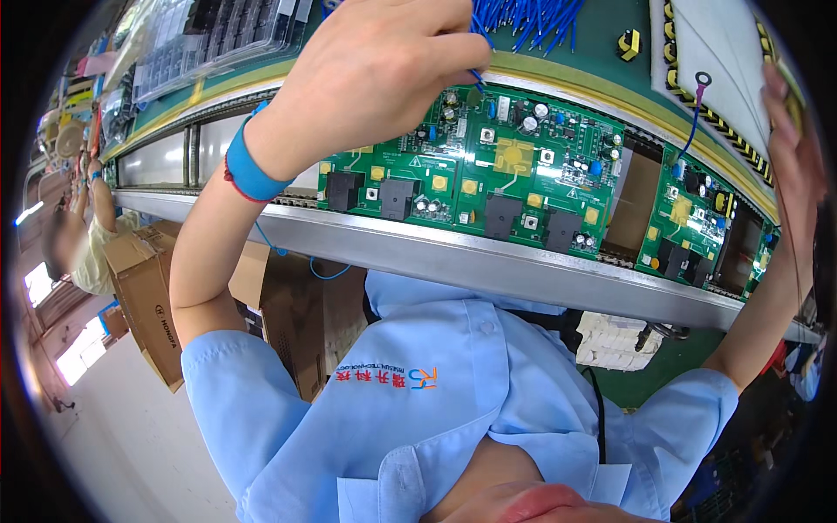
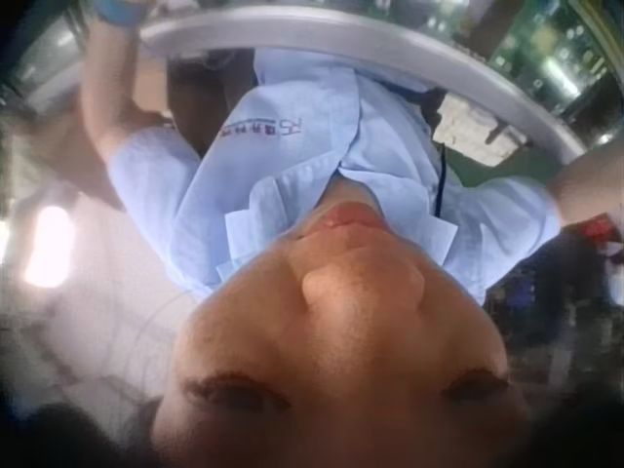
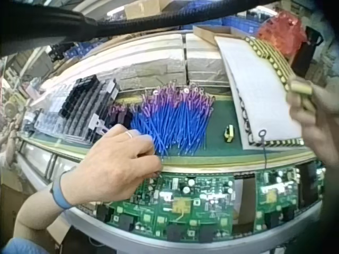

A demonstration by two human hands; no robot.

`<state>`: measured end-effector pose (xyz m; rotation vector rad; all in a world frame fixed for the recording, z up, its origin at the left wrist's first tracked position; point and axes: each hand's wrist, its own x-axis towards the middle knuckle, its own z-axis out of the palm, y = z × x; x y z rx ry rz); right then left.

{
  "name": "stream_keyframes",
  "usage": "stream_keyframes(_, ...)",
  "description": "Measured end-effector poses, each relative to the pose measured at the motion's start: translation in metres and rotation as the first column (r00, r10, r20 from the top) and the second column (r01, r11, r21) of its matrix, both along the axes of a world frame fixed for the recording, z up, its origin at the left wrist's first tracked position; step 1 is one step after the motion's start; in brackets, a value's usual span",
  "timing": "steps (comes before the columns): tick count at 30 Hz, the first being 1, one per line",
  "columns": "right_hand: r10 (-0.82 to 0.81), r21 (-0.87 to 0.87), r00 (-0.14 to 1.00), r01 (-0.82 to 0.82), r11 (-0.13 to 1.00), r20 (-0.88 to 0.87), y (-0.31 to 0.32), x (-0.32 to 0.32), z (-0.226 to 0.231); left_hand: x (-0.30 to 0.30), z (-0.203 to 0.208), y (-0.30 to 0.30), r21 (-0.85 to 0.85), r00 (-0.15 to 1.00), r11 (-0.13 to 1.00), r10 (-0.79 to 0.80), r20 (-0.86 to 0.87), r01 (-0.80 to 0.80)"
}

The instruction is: Placing electronic components like transformers and connectors onto printed circuit boards on an assembly line.

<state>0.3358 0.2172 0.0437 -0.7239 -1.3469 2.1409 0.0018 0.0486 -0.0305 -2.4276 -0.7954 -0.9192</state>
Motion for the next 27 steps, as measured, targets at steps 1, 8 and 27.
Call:
stream_keyframes(1,-0.552,0.506,0.776,0.359,0.784,0.305,-0.033,0.001,-0.009,0.001,0.004,-0.002,-0.002,1.000,1.000,0.014,-0.004,-0.014)
stream_keyframes(8,0.255,0.199,0.909,-0.331,0.922,0.329,-0.091,-0.020,-0.034,0.025,0.026,-0.012,-0.147,0.880,0.943,0.214,-0.424,-0.300)
stream_keyframes(27,0.132,0.445,0.815,-0.435,0.783,0.565,-0.092,-0.032,-0.042,0.031,0.036,-0.010,-0.416,0.901,0.860,0.106,-0.422,-0.296)
